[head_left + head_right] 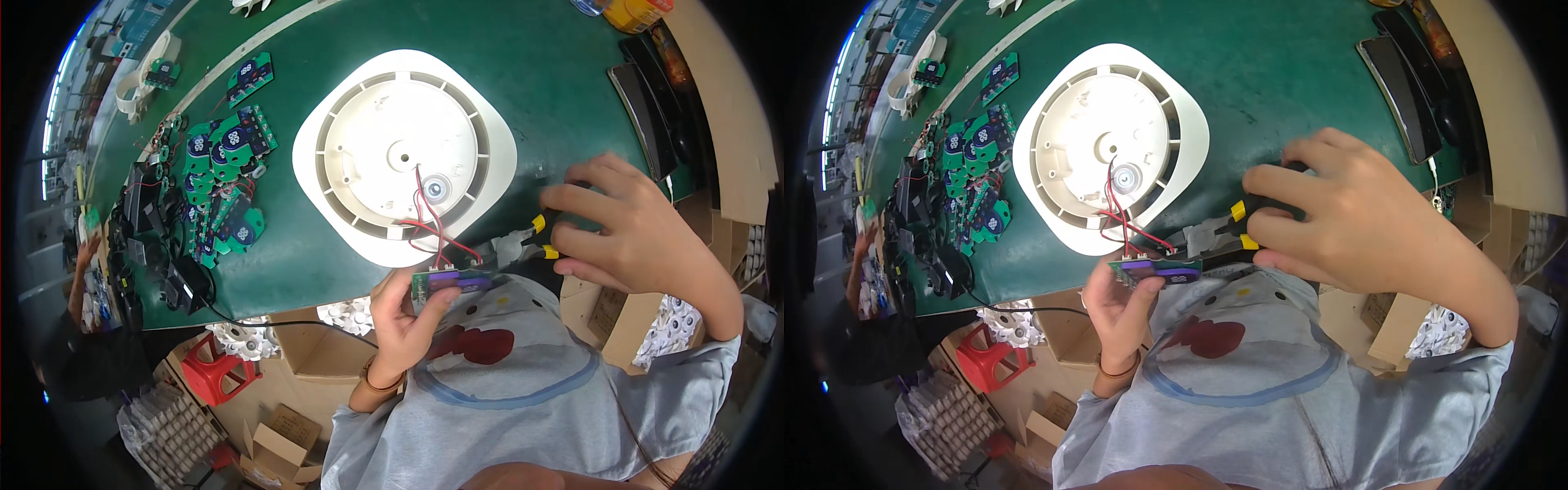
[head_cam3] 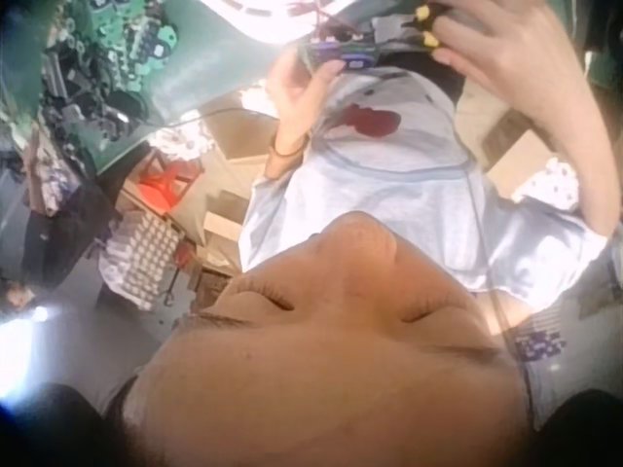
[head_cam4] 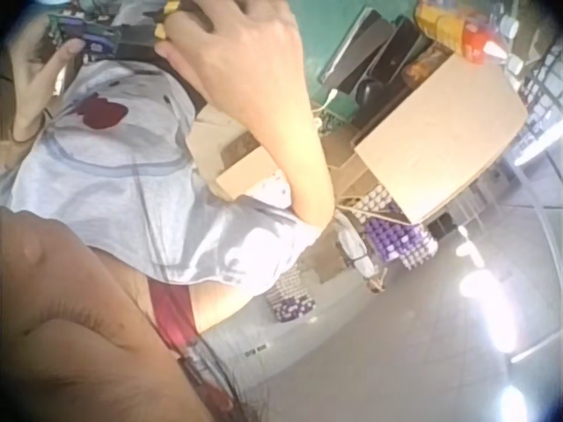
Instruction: Assembling electronic components and wiring into plastic housings for an appliance.
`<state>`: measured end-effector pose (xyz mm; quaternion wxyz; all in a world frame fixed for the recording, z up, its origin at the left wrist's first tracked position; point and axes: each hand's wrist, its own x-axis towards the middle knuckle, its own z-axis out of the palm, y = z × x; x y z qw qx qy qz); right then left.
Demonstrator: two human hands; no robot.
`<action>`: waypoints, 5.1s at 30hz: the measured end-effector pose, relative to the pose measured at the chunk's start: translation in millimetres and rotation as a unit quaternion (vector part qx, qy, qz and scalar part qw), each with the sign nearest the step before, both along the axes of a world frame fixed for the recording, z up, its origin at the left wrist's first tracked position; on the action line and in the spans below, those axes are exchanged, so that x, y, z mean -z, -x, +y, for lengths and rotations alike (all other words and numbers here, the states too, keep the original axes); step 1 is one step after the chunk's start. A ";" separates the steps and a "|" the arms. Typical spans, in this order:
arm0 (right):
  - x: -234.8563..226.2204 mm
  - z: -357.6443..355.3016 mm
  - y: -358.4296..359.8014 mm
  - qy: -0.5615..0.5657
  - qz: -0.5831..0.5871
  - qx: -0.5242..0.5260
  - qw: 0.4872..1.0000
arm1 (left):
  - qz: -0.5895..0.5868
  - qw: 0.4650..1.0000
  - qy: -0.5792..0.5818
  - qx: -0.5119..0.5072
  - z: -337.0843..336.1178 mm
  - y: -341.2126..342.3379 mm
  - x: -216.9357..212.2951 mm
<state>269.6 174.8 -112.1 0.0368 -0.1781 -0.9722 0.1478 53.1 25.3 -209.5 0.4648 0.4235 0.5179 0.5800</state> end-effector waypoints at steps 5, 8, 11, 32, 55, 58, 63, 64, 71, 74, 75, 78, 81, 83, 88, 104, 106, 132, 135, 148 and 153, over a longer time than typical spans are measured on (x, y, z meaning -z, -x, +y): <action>1.6 -0.3 1.0 0.019 -0.007 0.003 1.000 | -0.036 0.999 0.013 -0.011 -0.7 -2.9 0.2; 0.6 -1.7 1.7 0.011 -0.010 0.011 1.000 | -0.043 0.998 0.028 -0.020 0.5 -5.1 -2.7; 1.9 -2.4 1.4 0.000 -0.011 0.012 1.000 | -0.027 0.999 0.033 -0.021 0.5 -5.3 -3.3; 23.8 -14.9 -12.6 0.376 0.061 0.117 0.917 | -0.033 0.999 -0.006 -0.020 -0.5 -1.8 -12.2; 2.9 -4.1 -9.6 -0.031 0.011 0.042 0.999 | 0.076 0.996 0.040 0.033 -2.6 9.4 -10.9; -3.6 4.5 -12.0 0.091 -0.006 0.090 0.992 | 0.120 0.990 0.037 0.058 -4.7 12.4 -7.4; -8.8 0.2 -14.1 0.203 -0.023 0.076 0.976 | 0.118 0.993 -0.024 0.014 -0.3 8.1 -9.6; -11.7 0.2 -11.9 0.255 -0.008 0.070 0.964 | 0.119 0.993 -0.021 0.007 -0.5 6.9 -11.4; -8.6 -25.1 7.1 0.271 0.014 0.094 0.958 | 0.407 0.896 -0.164 -0.066 10.2 -5.8 -14.6; -10.7 -23.7 10.5 0.291 0.012 0.089 0.952 | 0.463 0.869 -0.159 -0.068 5.8 -8.8 -18.8; -11.7 -21.5 11.5 0.303 0.006 0.091 0.949 | 0.483 0.862 -0.142 -0.053 5.2 -9.2 -19.7; -11.4 -20.6 15.2 0.304 0.003 0.089 0.948 | 0.502 0.851 -0.144 -0.059 7.3 -10.6 -20.0; -14.4 -21.2 17.8 0.247 0.006 0.074 0.966 | 0.507 0.845 -0.156 -0.074 8.3 -13.2 -19.5; -15.4 -19.4 18.0 0.197 0.006 0.058 0.979 | 0.504 0.846 -0.150 -0.085 7.6 -13.9 -21.4; -3.5 -12.1 10.8 0.505 -0.005 0.194 0.841 | 0.498 0.855 -0.117 -0.084 6.1 -11.1 -22.1; -5.0 -17.9 15.8 0.367 0.031 0.110 0.923 | 0.530 0.831 -0.152 -0.081 8.6 -11.2 -20.3; -7.3 -17.3 17.4 0.357 0.026 0.105 0.928 | 0.529 0.831 -0.154 -0.081 8.2 -11.1 -19.6; 1.4 -24.4 7.2 0.016 0.068 0.091 0.993 | 0.548 0.826 -0.105 -0.082 8.8 -18.1 -22.8; -6.4 -24.0 0.7 0.179 0.095 0.152 0.967 | 0.499 0.861 -0.081 -0.064 8.8 -7.5 -27.3; -7.4 -30.7 -0.3 -0.100 0.007 0.157 0.982 | -0.023 0.967 -0.242 -0.080 60.2 41.8 -62.8; -3.5 -26.8 -0.7 -0.063 0.059 0.158 0.984 | 0.033 0.927 -0.326 -0.181 63.5 74.1 -90.2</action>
